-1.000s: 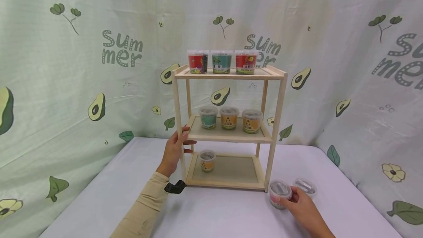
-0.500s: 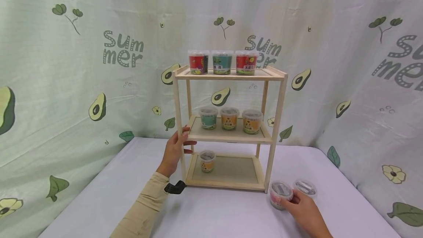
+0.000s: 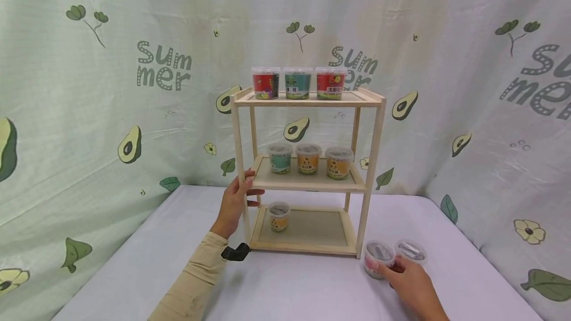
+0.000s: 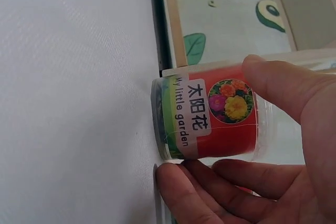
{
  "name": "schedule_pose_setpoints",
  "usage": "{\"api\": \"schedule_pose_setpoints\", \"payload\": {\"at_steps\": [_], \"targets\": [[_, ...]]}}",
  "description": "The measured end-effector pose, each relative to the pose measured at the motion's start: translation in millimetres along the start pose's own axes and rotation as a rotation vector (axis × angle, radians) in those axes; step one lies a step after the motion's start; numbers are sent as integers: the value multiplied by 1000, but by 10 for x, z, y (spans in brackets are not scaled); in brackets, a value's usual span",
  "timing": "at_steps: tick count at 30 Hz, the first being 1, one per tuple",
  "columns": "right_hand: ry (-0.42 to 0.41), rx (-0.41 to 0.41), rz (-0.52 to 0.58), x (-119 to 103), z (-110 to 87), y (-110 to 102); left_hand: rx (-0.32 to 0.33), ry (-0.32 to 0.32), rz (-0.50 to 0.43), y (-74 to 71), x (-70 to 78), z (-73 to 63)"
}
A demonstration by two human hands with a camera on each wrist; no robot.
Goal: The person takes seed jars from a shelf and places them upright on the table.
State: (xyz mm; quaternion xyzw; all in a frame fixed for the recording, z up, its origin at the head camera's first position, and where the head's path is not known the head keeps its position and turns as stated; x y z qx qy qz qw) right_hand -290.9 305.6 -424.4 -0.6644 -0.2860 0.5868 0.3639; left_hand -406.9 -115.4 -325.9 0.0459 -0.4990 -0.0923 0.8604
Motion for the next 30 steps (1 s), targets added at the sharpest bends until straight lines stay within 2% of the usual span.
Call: {"api": "schedule_pose_setpoints", "payload": {"at_steps": [8, 20, 30], "targets": [[44, -10, -10, 16, 15, -8, -4, 5, -3, 2, 17, 15], [21, 1, 125, 51, -8, 15, -3, 0, 3, -2, -8, 6], [24, 22, 130, 57, -32, -44, 3, -2, -5, -10, 4, -2]]}}
Point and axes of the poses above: each hand's wrist, its own z-axis towards the middle knuckle, its own y-axis out of the palm, x = y × z, the point moved 6 cm from there along z, towards the middle knuckle, and after that the axes turned 9 degrees about -z, right-handed, at the moved point
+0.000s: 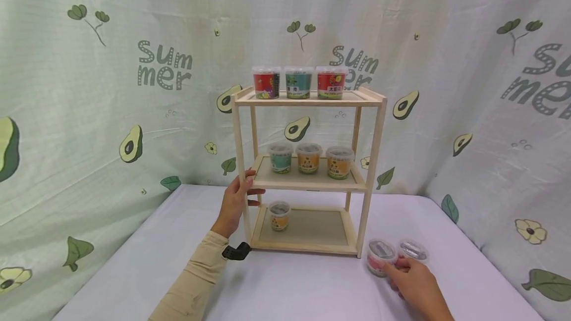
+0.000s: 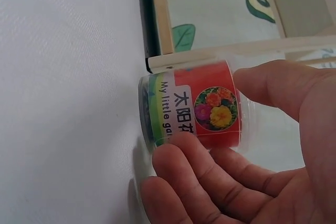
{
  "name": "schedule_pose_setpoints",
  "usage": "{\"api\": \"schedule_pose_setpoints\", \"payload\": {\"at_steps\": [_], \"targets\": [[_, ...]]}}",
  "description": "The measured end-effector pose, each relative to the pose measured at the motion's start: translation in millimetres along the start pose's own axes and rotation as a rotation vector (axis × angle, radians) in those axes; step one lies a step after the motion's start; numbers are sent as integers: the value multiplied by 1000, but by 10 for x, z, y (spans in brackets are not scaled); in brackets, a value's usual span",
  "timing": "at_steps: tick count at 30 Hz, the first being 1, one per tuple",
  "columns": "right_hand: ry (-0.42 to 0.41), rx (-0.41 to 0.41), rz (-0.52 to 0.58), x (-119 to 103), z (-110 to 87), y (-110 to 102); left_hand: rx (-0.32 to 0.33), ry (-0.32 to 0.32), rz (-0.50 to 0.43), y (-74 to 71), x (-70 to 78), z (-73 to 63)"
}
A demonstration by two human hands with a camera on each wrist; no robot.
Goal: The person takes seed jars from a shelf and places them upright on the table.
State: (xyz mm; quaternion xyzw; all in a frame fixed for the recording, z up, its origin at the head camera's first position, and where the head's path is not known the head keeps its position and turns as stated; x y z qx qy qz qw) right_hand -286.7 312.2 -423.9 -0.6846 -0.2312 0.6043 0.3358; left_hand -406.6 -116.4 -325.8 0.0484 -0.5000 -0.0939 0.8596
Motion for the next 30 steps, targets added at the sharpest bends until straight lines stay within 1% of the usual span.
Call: {"api": "schedule_pose_setpoints", "payload": {"at_steps": [7, 10, 14, 20, 22, 25, 29, 30], "targets": [[8, 14, -25, 6, -26, -26, -1, -8, -3, 3, -7, 3], [12, 16, -26, -11, -42, -45, -1, 0, -1, 5, -5, 10], [19, 12, 2, -38, -59, -34, -5, 6, 0, 6, -10, 6], [1, -11, 94, -98, -62, 70, -2, -14, -13, 4, -24, -6], [-29, -27, 121, -125, -66, 93, 2, -9, -12, 7, -14, -5], [-124, -76, 140, -186, -82, 127, 5, 0, -9, 12, 2, -5], [-265, -183, 192, -306, -116, 232, 8, -6, -3, 17, 26, -21], [-289, -213, 213, -342, -121, 271, 10, -8, -1, 16, 31, -24]]}}
Point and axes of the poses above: each hand's wrist, its own z-axis towards the middle knuckle, its own y-axis out of the palm, x = y × z, the point moved 6 cm from there along z, towards the middle knuckle, and after that the axes turned 9 degrees about -z, right-handed, at the moved point
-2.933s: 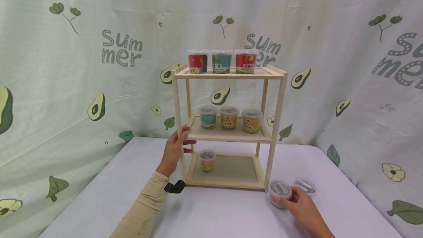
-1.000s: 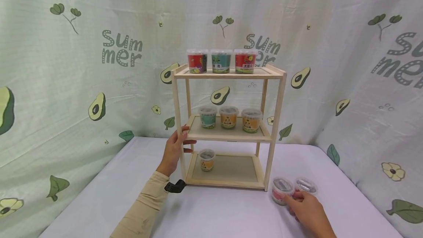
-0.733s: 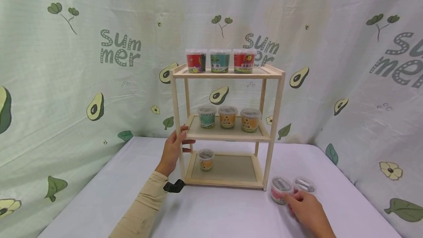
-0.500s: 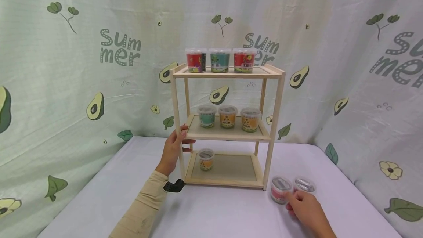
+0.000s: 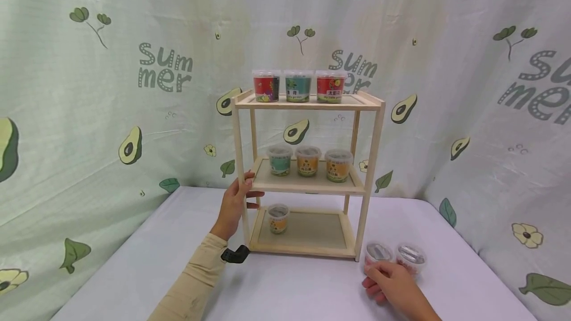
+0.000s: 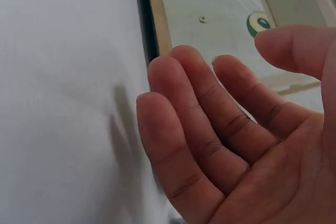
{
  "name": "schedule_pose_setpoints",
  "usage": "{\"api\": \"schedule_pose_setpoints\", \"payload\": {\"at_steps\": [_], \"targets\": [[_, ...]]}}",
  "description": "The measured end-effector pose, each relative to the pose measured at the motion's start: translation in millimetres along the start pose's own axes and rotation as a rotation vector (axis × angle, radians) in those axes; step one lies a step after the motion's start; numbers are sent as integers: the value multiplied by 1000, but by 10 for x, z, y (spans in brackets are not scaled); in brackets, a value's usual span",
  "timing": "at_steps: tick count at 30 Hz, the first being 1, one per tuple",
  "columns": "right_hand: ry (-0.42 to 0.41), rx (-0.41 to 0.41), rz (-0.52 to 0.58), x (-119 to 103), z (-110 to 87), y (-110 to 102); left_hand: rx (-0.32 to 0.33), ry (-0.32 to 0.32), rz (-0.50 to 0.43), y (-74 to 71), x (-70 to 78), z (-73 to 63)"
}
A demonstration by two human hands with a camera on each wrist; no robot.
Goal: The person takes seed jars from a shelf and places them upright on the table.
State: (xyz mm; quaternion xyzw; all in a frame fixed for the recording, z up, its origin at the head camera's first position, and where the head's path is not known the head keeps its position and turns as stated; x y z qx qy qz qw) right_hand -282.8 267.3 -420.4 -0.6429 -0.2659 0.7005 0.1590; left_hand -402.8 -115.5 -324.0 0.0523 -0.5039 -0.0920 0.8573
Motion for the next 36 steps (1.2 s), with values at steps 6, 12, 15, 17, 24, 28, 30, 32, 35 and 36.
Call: {"api": "schedule_pose_setpoints", "payload": {"at_steps": [6, 12, 15, 17, 24, 28, 30, 32, 35, 36], "targets": [[-73, -114, 49, -147, 134, 239, 0, 2, -15, 11, -7, -4], [-119, -91, 26, -333, 382, 341, -5, 8, -29, -3, -19, 37], [-131, -60, 43, -416, 518, 393, 5, 5, -17, -7, -25, 37], [-137, -42, 60, -465, 601, 440, 1, 9, -14, -4, -26, 31], [-132, 35, 154, -607, 827, 595, -16, 24, -13, -3, -61, -11], [-119, 103, 179, -660, 949, 643, -9, 23, -3, -6, -74, -25], [-106, 143, 176, -678, 1015, 666, -5, 25, -1, -9, -70, -18], [-98, 167, 169, -685, 1079, 695, -6, 30, -2, -9, -62, -9], [-84, 187, 168, -691, 1149, 739, -7, 34, -1, -5, -55, 0], [-82, 185, 163, -688, 1170, 752, -8, 37, 0, -3, -51, -1]]}}
Point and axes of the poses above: each hand's wrist, its own z-axis towards the middle knuckle, its own y-axis out of the palm, x = y × z, the point moved 6 cm from there along z, towards the middle knuckle, and after that the axes turned 9 degrees about -z, right-handed, at the moved point
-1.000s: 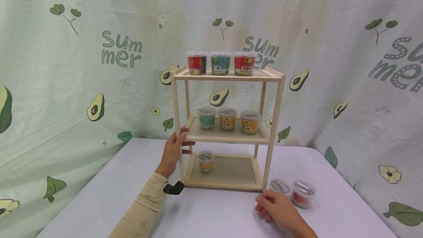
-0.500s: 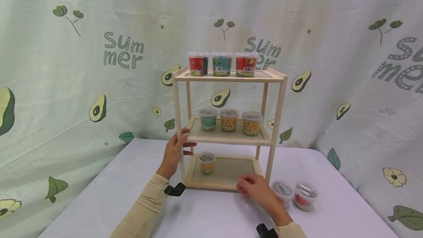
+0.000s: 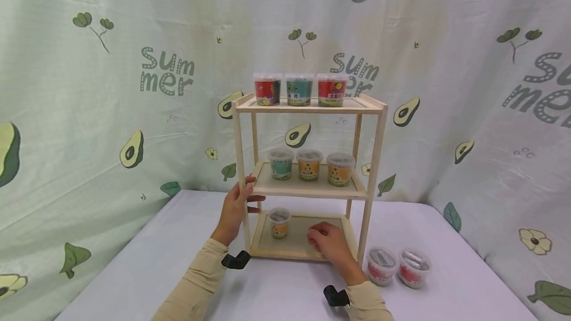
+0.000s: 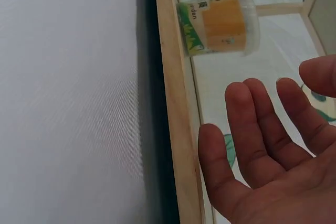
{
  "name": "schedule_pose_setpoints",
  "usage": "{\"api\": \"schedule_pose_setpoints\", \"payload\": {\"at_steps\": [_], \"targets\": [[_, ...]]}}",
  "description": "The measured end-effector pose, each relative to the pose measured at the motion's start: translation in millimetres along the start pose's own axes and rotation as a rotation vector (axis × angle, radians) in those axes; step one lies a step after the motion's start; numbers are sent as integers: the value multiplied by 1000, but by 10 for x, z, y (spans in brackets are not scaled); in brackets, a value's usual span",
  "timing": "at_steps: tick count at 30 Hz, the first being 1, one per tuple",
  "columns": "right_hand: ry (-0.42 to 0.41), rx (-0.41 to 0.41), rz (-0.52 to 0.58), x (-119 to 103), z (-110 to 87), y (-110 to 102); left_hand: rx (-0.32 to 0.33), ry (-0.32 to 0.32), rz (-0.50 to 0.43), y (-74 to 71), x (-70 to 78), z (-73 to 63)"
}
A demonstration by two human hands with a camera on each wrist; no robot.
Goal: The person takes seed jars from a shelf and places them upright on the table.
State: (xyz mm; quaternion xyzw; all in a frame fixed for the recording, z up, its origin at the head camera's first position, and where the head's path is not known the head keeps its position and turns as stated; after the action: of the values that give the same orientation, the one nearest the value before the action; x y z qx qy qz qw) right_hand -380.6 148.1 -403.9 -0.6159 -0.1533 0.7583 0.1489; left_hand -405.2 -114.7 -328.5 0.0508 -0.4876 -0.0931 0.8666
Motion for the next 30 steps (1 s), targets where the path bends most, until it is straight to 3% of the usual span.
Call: {"api": "schedule_pose_setpoints", "payload": {"at_steps": [12, 20, 30], "targets": [[37, -20, -16, -70, 189, 206, -9, 1, 9, 4, 21, 8], [93, -93, 9, -146, 314, 379, -17, -2, -12, 19, 38, 20], [97, -199, 77, -112, 443, 656, -5, -14, -1, 10, 28, -6]]}}
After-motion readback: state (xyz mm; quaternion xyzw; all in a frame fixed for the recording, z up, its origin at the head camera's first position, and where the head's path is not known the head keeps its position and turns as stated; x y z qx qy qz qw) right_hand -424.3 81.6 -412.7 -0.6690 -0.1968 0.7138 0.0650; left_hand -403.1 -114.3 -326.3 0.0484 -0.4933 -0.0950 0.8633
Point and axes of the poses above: each hand's wrist, its own z-axis towards the middle knuckle, its own y-axis out of the palm, x = y × z, the point moved 6 cm from there along z, towards the middle knuckle, and after that the axes turned 9 degrees about -z, right-handed, at the moved point
